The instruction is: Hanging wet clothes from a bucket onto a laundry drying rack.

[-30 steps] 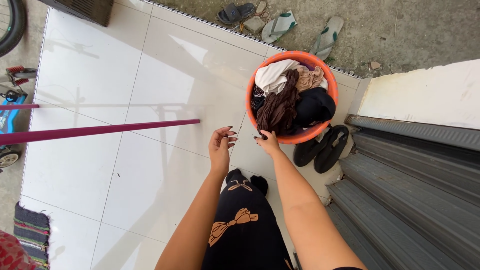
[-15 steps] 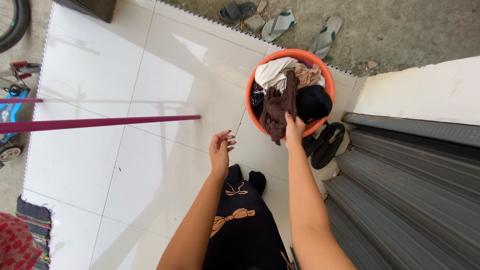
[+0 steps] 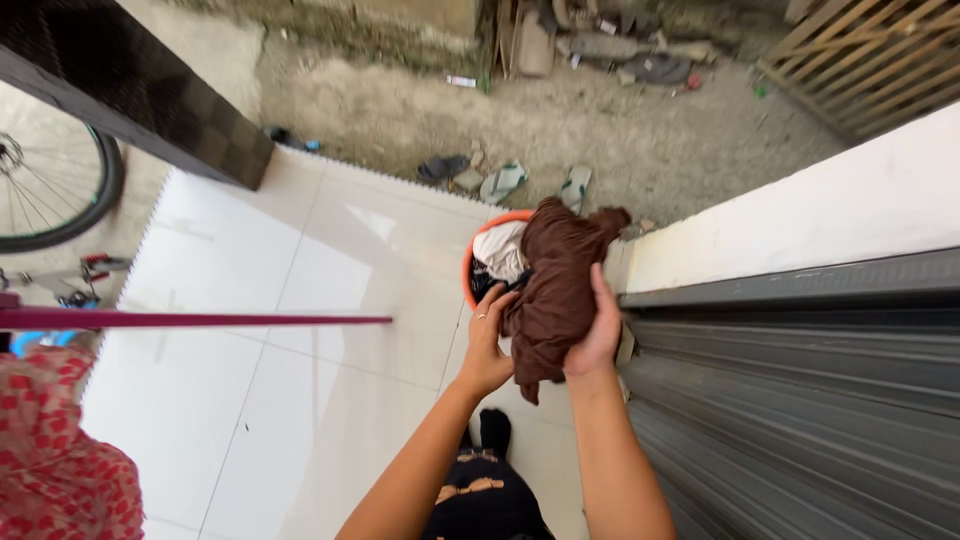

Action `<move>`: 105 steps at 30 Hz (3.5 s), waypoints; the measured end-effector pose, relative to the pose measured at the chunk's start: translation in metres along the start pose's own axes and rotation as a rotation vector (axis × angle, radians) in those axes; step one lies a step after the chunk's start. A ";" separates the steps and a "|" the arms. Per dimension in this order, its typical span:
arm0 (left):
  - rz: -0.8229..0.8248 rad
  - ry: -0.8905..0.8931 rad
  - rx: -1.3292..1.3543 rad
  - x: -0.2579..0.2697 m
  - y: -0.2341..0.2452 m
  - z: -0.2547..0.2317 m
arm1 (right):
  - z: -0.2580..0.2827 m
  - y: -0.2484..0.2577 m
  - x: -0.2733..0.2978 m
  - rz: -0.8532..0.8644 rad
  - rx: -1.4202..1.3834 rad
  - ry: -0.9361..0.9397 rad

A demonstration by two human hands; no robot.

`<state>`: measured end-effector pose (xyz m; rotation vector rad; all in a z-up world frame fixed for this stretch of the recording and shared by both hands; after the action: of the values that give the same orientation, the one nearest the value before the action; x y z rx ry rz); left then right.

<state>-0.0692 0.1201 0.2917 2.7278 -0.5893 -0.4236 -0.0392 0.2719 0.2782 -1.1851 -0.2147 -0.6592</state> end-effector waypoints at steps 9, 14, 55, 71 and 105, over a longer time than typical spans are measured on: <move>0.076 0.115 0.010 -0.022 0.085 -0.044 | 0.084 -0.057 -0.028 0.029 1.202 0.562; -0.098 -0.121 -0.139 -0.030 0.175 -0.091 | 0.098 -0.155 0.009 0.152 0.431 0.458; -0.192 0.548 -0.891 0.113 0.326 -0.042 | -0.092 -0.125 -0.089 0.421 0.891 -0.359; -0.186 0.749 -0.768 0.203 0.349 -0.002 | -0.139 -0.083 -0.019 0.686 1.280 -0.588; -1.060 0.095 -0.958 0.289 0.441 -0.366 | 0.010 -0.418 -0.048 0.764 0.494 0.701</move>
<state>0.1570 -0.3000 0.7215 1.8500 0.9293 -0.5813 -0.3180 0.2077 0.5874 -0.4386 0.6158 -0.2757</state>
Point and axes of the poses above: each hand's wrist, its own x-axis away from the middle knuckle, its own y-axis out of the back of the hand, z = x × y, the point moved 9 cm from there along -x, towards the middle knuckle, and after that the axes turned 5 degrees about -x, right-handed, at the moved point
